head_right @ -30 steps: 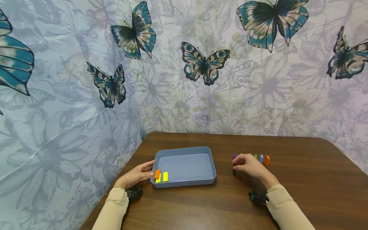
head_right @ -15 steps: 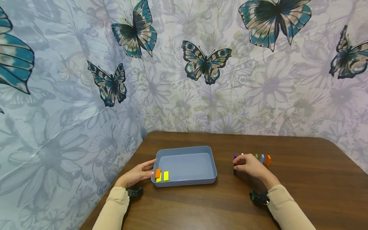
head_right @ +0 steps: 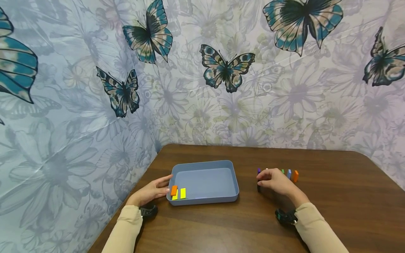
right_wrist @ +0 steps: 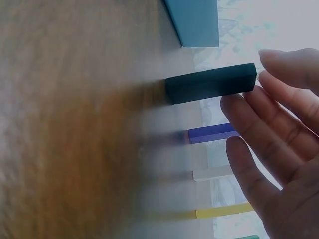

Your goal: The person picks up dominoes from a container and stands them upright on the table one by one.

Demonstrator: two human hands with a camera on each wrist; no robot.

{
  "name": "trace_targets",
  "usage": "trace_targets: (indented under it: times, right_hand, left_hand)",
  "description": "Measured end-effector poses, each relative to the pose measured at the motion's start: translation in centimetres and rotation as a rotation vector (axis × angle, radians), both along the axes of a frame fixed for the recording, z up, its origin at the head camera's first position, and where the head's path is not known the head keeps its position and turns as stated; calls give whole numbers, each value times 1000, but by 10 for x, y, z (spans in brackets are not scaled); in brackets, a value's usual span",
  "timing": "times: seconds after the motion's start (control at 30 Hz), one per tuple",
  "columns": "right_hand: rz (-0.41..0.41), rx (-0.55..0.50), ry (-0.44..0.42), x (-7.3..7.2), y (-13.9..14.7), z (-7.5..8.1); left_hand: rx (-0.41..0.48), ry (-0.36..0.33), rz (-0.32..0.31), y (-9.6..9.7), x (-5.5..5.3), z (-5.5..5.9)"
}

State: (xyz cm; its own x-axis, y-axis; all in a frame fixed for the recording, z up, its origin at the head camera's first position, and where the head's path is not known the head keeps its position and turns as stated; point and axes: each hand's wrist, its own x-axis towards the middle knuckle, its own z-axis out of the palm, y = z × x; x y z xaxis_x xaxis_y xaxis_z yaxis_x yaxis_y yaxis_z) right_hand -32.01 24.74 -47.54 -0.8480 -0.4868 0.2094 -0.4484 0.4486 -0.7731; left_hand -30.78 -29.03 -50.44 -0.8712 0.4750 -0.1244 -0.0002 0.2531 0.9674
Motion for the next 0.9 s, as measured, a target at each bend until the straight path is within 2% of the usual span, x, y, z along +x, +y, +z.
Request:
trace_targets:
  times: [0.17, 0.57, 0.77, 0.9]
  right_hand:
    - [-45, 31, 30, 3, 0, 6]
    - [-92, 40, 11, 13, -15, 32]
    - [-17, 4, 61, 11, -46, 45]
    - [61, -31, 61, 6, -71, 52]
  left_hand:
    - [3, 5, -7, 0, 1, 1]
    - [3, 21, -31, -1, -2, 0]
    - [-7, 15, -18, -5, -4, -1]
    - [-6, 4, -17, -5, -4, -4]
